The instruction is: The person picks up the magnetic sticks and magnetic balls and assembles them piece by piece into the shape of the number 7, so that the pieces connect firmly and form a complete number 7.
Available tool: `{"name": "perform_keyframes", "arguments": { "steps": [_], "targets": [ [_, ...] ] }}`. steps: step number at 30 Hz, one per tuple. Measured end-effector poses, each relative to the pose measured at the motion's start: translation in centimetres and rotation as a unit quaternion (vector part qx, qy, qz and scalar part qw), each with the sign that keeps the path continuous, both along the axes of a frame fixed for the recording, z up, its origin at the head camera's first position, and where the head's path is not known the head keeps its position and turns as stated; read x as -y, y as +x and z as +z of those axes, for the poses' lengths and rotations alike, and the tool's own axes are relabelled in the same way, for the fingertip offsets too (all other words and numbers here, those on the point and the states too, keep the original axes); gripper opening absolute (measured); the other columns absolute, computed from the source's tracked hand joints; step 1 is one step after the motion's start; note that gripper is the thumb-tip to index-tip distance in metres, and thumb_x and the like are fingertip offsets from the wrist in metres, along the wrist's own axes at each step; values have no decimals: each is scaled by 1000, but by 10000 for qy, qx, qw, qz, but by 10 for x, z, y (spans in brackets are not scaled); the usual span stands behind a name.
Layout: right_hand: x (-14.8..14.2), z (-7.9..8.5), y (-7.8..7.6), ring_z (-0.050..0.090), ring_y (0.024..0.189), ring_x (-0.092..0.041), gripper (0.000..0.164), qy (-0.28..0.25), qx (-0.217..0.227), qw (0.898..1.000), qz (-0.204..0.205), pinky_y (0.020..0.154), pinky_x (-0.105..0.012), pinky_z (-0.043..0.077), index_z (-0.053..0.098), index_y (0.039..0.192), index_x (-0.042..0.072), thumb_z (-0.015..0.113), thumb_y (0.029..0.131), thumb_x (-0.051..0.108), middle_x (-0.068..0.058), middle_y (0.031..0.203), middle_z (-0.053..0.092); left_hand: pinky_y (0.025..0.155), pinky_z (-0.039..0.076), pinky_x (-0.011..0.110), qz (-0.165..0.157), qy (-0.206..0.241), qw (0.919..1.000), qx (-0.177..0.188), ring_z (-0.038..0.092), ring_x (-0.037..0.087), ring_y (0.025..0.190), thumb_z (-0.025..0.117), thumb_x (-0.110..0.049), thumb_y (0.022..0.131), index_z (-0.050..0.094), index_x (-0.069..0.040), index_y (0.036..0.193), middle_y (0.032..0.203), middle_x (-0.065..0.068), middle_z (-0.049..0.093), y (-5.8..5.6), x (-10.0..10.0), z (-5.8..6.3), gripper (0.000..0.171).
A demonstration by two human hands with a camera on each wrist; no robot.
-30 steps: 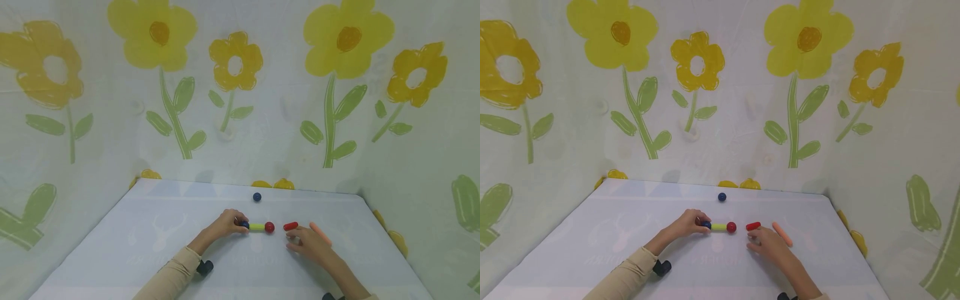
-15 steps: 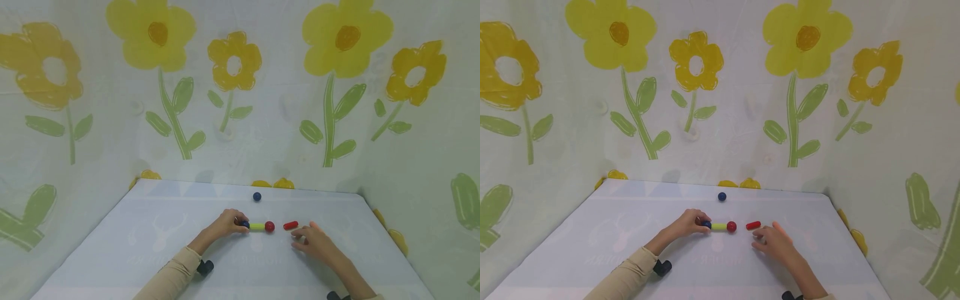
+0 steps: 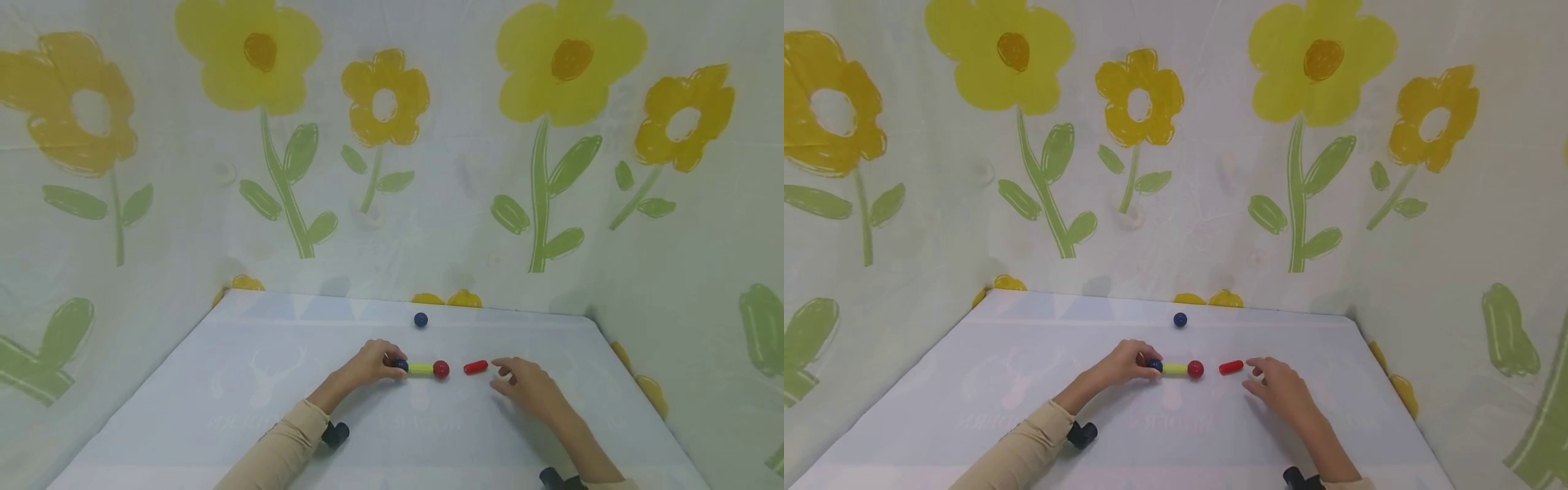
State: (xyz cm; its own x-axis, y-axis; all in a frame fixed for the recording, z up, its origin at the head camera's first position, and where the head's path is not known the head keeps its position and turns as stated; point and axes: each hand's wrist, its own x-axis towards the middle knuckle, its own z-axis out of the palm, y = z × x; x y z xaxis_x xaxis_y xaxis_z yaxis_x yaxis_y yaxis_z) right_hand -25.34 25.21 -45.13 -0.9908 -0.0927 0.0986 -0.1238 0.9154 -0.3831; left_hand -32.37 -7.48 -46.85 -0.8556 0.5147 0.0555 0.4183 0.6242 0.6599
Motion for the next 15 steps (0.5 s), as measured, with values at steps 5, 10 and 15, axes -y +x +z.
{"name": "perform_keyframes", "arguments": {
  "steps": [5,10,15],
  "targets": [
    [-6,4,1,60,81,-16,44,116,-550,9984,-42,70,-34,56,65,123,8,77,84,25,-7,99,69,70,50,19,15,-13,10000,16,57,8,77,80,-25,82,73,-12,112,97,-3,72,0,0,1,34],
    [-12,3,2,63,84,-24,42,69,-959,9951,-231,70,-38,57,65,121,5,76,85,23,-13,100,68,70,50,19,55,-7,10000,63,57,8,77,80,-24,81,74,-12,111,95,-3,72,-1,1,2,33],
    [-22,-1,-2,64,89,-30,39,45,-1154,9926,-373,68,-39,56,67,118,3,73,88,27,-16,100,69,69,49,18,-14,-16,10000,9,56,8,76,80,-24,81,74,-11,111,94,-3,72,-2,-1,0,33]
  ]
}}
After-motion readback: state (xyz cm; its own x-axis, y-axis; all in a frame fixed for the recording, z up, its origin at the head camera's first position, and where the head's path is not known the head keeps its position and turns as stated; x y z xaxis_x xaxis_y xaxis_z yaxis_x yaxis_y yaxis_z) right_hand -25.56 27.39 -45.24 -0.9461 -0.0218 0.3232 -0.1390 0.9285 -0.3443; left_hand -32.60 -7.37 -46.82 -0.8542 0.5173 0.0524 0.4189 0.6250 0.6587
